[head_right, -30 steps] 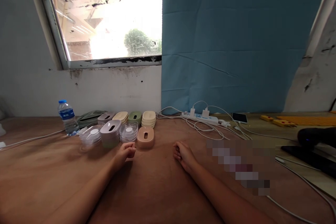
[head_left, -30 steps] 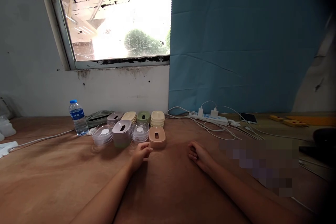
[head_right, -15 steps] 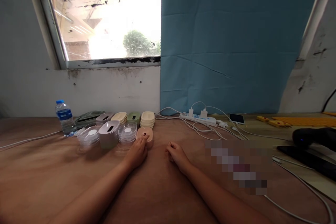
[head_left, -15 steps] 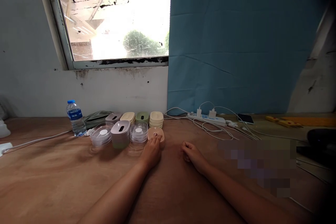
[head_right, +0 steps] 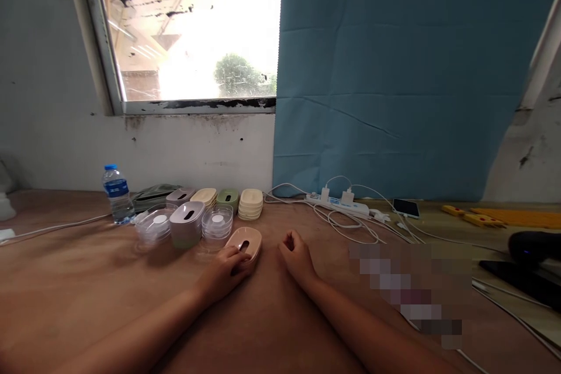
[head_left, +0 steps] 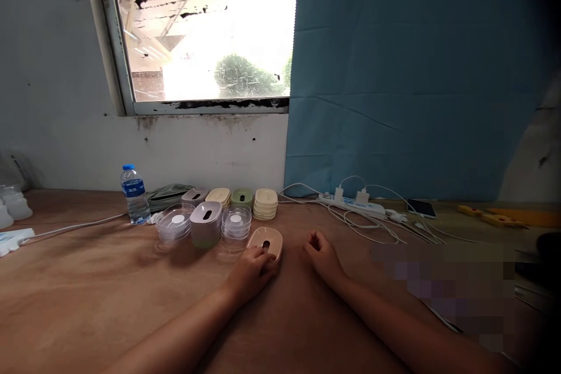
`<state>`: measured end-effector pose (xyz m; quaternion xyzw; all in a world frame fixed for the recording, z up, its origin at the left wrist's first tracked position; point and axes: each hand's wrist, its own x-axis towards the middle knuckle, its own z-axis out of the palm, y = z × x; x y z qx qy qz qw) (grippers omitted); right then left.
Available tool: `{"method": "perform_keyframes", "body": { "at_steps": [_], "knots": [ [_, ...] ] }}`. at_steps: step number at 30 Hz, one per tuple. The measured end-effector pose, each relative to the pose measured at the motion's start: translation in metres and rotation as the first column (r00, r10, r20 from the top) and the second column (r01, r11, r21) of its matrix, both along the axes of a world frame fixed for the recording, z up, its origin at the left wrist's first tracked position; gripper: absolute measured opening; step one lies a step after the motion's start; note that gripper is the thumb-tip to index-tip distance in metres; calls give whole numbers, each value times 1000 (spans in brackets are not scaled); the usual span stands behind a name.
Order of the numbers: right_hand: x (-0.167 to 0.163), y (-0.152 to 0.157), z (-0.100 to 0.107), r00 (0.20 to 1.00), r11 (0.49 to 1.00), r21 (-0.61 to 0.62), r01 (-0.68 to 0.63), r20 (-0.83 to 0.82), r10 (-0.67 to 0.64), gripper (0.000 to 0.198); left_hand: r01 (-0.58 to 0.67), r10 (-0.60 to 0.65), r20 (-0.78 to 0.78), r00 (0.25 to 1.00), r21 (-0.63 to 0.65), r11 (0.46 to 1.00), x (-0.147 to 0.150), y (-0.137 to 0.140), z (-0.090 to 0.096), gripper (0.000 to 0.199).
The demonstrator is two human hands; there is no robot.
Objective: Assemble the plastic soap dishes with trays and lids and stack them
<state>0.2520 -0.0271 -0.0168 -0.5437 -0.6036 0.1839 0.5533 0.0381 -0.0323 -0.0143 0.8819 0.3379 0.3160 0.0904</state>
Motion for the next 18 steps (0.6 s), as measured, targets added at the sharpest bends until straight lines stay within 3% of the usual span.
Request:
{"method": "perform_keyframes", "body": {
  "at_steps": [2,5,11,18],
  "knots": [
    [-4,17,6,994,999,38,-22,110,18,10,-6,6,20,1000,-15,1000,-3,-4,0,25],
    [-13,53,15,966,998,54,-30,257,15,25,-3,6,46,999,-45,999,-5,-5,3,26],
    [-30,126,25,898,991,81,106,419,-131,27,45,-42,70,997,-41,998,-12,0,13,16],
    [-27,157,13,836,992,66,104,534,-123,21,66,-66,5,998,-75,995,-20,2,15,18]
  ]
}}
